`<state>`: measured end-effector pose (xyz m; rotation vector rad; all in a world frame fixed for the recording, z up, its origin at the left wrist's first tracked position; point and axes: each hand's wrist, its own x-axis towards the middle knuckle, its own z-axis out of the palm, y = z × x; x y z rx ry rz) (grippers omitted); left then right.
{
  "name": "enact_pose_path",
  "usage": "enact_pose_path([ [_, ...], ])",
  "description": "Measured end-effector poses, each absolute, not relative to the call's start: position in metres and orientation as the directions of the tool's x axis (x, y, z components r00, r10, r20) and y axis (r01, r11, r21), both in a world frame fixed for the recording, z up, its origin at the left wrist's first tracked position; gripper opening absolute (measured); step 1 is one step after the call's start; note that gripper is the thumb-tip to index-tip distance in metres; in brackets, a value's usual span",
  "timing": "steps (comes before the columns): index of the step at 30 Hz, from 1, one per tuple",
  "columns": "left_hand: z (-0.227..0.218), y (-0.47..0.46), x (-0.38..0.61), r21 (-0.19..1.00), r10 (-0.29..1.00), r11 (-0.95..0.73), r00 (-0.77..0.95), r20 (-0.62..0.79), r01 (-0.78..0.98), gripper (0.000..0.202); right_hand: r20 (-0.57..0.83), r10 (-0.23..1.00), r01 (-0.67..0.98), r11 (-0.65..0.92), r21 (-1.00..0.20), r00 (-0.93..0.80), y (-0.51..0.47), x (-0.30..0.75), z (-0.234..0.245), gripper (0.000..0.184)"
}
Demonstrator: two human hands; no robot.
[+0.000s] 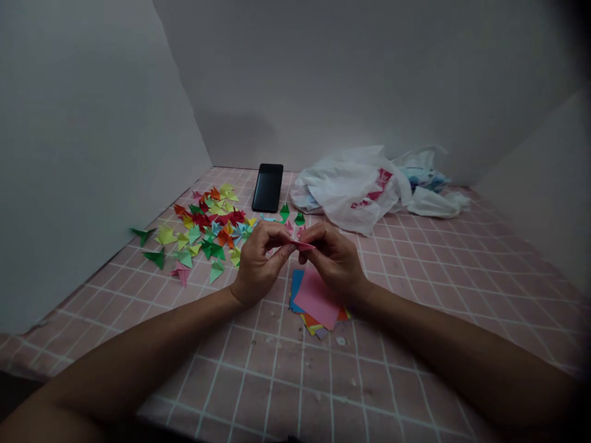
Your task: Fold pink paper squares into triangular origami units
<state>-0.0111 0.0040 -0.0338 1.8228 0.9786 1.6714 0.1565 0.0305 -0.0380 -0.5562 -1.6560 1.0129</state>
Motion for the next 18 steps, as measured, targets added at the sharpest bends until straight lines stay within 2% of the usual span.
enact_pose_path([
  [13,-0.0341,0.0026,-0.0121,0.731,0.757,-0.632,0.006,0.653,0.257,0.012,0.509,0.8,-0.145,0.489,-0.86,-0.318,0.0271,0.1554,-0.0361,0.016],
  [18,-0.0328,0.0043,-0.0139,0.613,0.684,-0.682,0.053,0.727,0.4,0.01,0.524,0.791,-0.163,0.498,-0.851,-0.316,0.028,0.1549,-0.0375,0.015],
])
